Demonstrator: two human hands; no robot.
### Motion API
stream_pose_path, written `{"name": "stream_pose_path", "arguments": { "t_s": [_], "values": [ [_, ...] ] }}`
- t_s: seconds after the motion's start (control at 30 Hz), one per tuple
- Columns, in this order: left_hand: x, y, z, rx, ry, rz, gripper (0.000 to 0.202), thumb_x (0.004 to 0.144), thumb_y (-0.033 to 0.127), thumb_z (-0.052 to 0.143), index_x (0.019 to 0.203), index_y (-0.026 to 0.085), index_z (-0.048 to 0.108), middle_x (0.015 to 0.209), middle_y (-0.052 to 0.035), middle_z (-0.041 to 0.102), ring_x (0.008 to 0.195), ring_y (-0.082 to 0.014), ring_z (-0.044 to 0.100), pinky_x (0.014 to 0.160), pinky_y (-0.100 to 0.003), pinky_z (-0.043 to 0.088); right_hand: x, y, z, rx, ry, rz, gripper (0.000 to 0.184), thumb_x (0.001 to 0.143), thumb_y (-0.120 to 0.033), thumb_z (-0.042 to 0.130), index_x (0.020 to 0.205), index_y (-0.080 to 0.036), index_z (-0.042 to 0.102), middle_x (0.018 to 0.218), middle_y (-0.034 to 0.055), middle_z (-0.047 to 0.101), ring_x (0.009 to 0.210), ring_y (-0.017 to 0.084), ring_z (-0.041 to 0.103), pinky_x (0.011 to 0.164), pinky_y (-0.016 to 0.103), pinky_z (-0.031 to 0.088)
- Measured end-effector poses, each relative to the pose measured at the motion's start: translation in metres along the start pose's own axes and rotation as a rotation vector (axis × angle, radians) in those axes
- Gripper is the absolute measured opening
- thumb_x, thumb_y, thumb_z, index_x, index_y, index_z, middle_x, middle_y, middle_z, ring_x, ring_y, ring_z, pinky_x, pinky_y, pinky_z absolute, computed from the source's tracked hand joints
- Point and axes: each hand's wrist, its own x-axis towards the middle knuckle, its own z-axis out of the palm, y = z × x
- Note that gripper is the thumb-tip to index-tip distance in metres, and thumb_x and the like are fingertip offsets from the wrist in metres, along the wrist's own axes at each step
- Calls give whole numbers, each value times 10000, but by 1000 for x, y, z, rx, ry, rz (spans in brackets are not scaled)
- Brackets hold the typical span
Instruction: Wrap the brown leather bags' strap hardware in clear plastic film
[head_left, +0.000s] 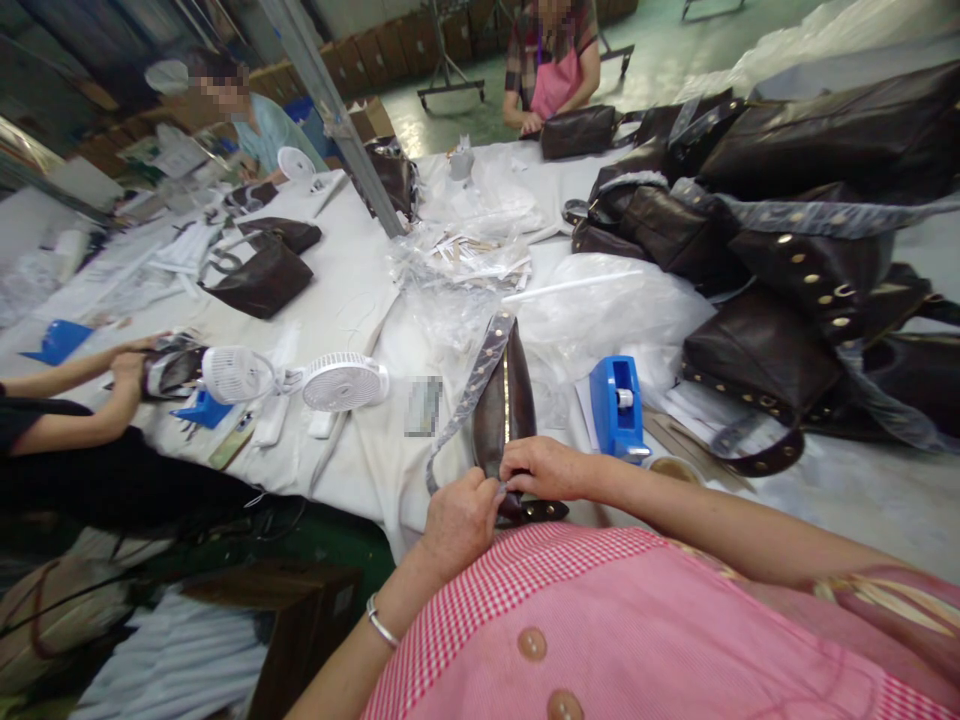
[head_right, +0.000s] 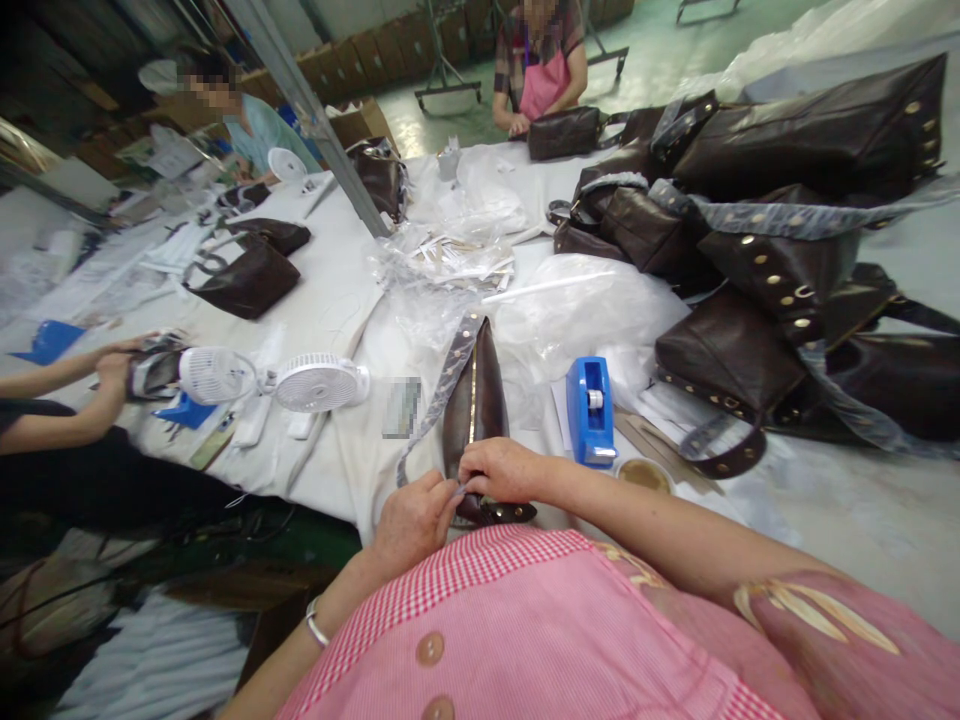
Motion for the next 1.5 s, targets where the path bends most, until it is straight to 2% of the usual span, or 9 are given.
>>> {"name": "stream_pose_path", "arguments": {
  "t_s": [0.1,0.33,0.53,0.7,0.9,1.1,1.27,1.37,1.5],
  "values": [
    [1,1,2,37,2,3,374,992,360,309,930,196,640,864,-91,605,714,-194,552,601,-315,366,1,1,-5,-22,-3,-27,184,837,-198,668,1009,-146,708,870,45,651,809,160,602,734,254,456],
    [0,1,5,126,33,26,363,993,354,332,886,189,638,825,-101,605,682,-199,559,560,-320,332,5,10,0,-37,-44,-139,98,871,-216,658,875,-176,748,772,9,625,713,115,589,644,207,421],
    [2,-7,1,159,13,57,302,969,311,395,846,179,637,825,-101,599,688,-203,566,565,-314,342,4,1,8,-409,20,-224,289,916,-296,557,673,-170,650,695,19,581,656,139,523,561,255,340],
    [9,-17,5,-33,-36,58,234,949,200,390,880,165,611,882,-98,594,723,-190,572,634,-313,411,3,-14,14,-547,52,-170,276,916,-276,520,690,-159,624,718,40,589,654,147,499,591,270,350],
    [8,-41,10,-303,-44,140,218,947,284,433,885,169,608,865,-81,617,832,-214,575,761,-326,436,4,-26,28,-467,161,20,294,945,-296,508,714,-157,627,736,34,594,673,137,529,600,254,359],
    [4,-58,5,-403,-21,152,311,961,326,401,854,180,654,833,-70,646,816,-200,579,767,-313,425,8,-37,32,-300,175,227,207,945,-222,520,839,-161,687,833,37,635,768,138,583,682,236,422],
    [6,-64,0,-389,-25,189,275,943,276,421,830,199,658,817,-67,646,806,-195,592,753,-309,441,14,-49,23,-153,168,186,242,920,-261,590,1128,-176,680,962,59,639,881,159,606,785,260,467],
    [7,-69,-1,-335,-31,237,257,936,245,421,839,195,654,839,-74,646,816,-197,603,760,-310,450,21,-52,26,-162,124,176,173,920,-241,591,1005,-172,724,863,41,631,812,150,601,742,249,464],
    [5,-74,-5,-281,-50,266,243,942,245,415,881,184,642,868,-84,642,853,-211,614,780,-323,457,28,-47,34,-163,139,131,220,941,-192,540,842,-157,733,766,25,615,749,131,593,706,227,453]
  ]
}}
